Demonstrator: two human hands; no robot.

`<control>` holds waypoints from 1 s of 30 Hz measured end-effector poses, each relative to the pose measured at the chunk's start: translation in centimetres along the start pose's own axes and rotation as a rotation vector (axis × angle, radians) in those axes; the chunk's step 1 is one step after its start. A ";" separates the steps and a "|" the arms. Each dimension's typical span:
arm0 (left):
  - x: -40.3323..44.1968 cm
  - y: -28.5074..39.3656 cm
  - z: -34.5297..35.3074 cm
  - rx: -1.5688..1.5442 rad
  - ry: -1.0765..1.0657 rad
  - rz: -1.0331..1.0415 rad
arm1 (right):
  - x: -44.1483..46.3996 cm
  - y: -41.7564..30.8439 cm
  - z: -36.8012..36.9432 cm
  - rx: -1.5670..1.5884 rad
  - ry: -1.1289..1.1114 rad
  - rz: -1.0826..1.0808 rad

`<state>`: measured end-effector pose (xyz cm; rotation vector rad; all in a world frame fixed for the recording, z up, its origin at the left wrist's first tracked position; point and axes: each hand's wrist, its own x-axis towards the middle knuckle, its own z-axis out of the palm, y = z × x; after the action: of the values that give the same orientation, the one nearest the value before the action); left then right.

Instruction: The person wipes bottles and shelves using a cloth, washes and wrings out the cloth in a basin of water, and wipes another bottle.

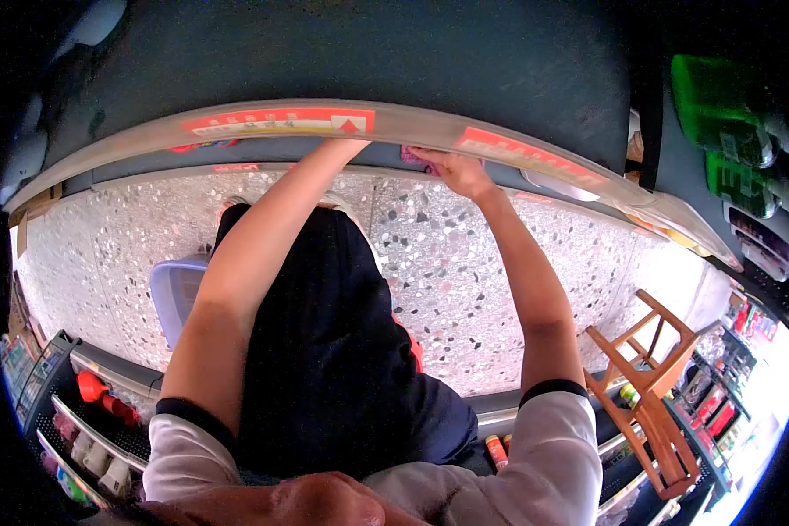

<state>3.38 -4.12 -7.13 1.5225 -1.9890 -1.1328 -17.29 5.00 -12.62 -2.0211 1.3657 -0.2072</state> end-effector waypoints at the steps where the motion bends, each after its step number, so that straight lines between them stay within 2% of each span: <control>1: 0.4 0.0 0.1 -0.002 0.009 -0.002 | 0.2 -0.1 0.0 0.027 -0.025 -0.002; 2: 0.7 -0.1 0.2 -0.001 0.017 -0.005 | 0.4 -0.2 0.2 0.057 -0.050 -0.001; 5: 1.3 -0.5 0.1 0.005 0.052 -0.012 | 1.7 -1.6 0.5 0.020 -0.078 -0.178; 8: 1.0 -1.1 -0.9 0.001 0.100 -0.017 | 2.7 -3.0 0.9 0.060 -0.130 -0.068; 11: 0.3 -1.5 -1.4 -0.001 0.121 -0.021 | 4.2 -3.0 1.7 0.083 -0.096 -0.201; 14: 0.1 -1.7 -1.5 -0.003 0.138 -0.023 | 6.7 -6.2 1.9 0.211 -0.071 -0.332; 17: 0.1 -2.0 -1.5 -0.005 0.137 -0.021 | 8.2 -7.5 3.9 0.014 -0.051 -0.229; 20: 0.3 -2.2 -1.2 -0.011 0.126 -0.019 | 8.2 -6.5 5.2 -0.044 -0.009 -0.212; 23: 0.3 -2.0 -1.2 -0.021 0.113 -0.014 | 8.1 -8.1 3.4 -0.056 -0.115 -0.106; 26: 0.0 -2.2 -1.4 -0.023 0.093 -0.011 | 8.2 -7.3 4.3 -0.003 -0.013 -0.215; 29: -0.4 -2.0 -1.3 -0.038 0.022 -0.011 | 8.5 -6.8 4.4 -0.052 -0.074 -0.193; 30: -0.6 -1.6 -1.3 -0.045 -0.024 -0.010 | 8.5 -6.6 4.7 -0.041 -0.016 -0.179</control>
<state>5.57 -4.16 -7.52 1.5051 -1.9596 -1.1972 -6.28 1.17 -14.08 -2.1754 1.1883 -0.2445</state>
